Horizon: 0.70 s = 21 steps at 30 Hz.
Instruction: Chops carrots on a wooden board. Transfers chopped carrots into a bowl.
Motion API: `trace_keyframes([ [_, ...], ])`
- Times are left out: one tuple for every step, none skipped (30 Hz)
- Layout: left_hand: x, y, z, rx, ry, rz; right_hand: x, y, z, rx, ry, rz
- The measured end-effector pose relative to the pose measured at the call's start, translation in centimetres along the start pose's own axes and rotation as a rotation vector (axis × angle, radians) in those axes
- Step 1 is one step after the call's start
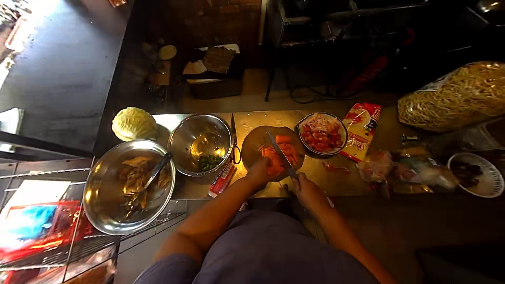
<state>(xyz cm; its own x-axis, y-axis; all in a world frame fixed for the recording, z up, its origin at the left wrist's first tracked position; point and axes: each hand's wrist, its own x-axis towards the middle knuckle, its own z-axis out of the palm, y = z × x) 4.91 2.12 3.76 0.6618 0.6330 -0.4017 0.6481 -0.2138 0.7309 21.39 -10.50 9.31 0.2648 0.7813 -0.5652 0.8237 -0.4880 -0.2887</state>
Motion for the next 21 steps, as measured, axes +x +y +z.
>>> trace_keyframes([
  [-0.1,-0.1,0.1,-0.021,0.007,0.006,0.0,0.0,0.1,0.004,0.011,-0.014],
  [-0.3,-0.2,0.2,-0.043,0.016,0.010,0.0,0.0,0.2,0.004,0.015,-0.019],
  [-0.4,-0.3,0.3,-0.067,0.026,0.019,-0.1,0.0,0.2,0.001,0.015,-0.019],
  [-0.5,-0.4,0.3,-0.100,0.034,0.033,-0.1,-0.1,0.3,0.002,0.012,-0.018],
  [-0.7,-0.5,0.2,-0.142,0.042,0.047,-0.1,-0.2,0.3,0.006,0.010,-0.018],
  [-0.9,-0.7,0.0,-0.195,0.053,0.057,-0.1,-0.2,0.4,0.008,0.015,-0.022],
  [-1.3,-0.7,-0.4,-0.251,0.071,0.060,-0.2,-0.3,0.7,0.016,0.025,-0.034],
  [-1.9,-0.6,-1.1,-0.306,0.092,0.049,-0.2,-0.3,0.9,0.026,0.038,-0.053],
  [-2.7,-0.4,-2.0,-0.354,0.117,0.024,-0.2,-0.3,1.2,0.035,0.040,-0.072],
  [-3.6,-0.3,-2.9,-0.395,0.148,-0.005,-0.2,-0.4,1.4,0.041,0.024,-0.090],
  [-4.4,-0.5,-3.8,-0.423,0.187,-0.040,-0.2,-0.4,1.7,0.041,-0.008,-0.115],
  [-5.0,-0.9,-4.5,-0.440,0.232,-0.071,-0.1,-0.4,2.1,0.032,-0.049,-0.142],
  [-5.4,-1.5,-5.0,-0.451,0.267,-0.101,0.1,-0.4,2.6,0.010,-0.090,-0.166],
  [-5.7,-2.1,-5.3,-0.453,0.278,-0.133,0.3,-0.3,3.2,-0.021,-0.124,-0.184],
  [-5.8,-2.6,-5.5,-0.432,0.265,-0.167,0.6,-0.3,3.7,-0.056,-0.149,-0.191],
  [-5.7,-3.0,-5.5,-0.389,0.230,-0.199,0.8,-0.3,4.1,-0.086,-0.166,-0.188],
  [-5.5,-3.3,-5.4,-0.333,0.184,-0.229,1.1,-0.3,4.4,-0.099,-0.169,-0.179],
  [-5.2,-3.4,-5.0,-0.278,0.135,-0.251,1.4,-0.3,4.4,-0.100,-0.155,-0.170],
  [-4.7,-3.4,-4.4,-0.238,0.091,-0.267,1.6,-0.3,4.3,-0.093,-0.140,-0.155],
  [-4.2,-3.2,-3.9,-0.219,0.060,-0.277,1.9,-0.4,4.0,-0.087,-0.133,-0.135],
  [-3.7,-3.0,-3.3,-0.209,0.043,-0.282,2.2,-0.5,3.6,-0.086,-0.131,-0.110],
])
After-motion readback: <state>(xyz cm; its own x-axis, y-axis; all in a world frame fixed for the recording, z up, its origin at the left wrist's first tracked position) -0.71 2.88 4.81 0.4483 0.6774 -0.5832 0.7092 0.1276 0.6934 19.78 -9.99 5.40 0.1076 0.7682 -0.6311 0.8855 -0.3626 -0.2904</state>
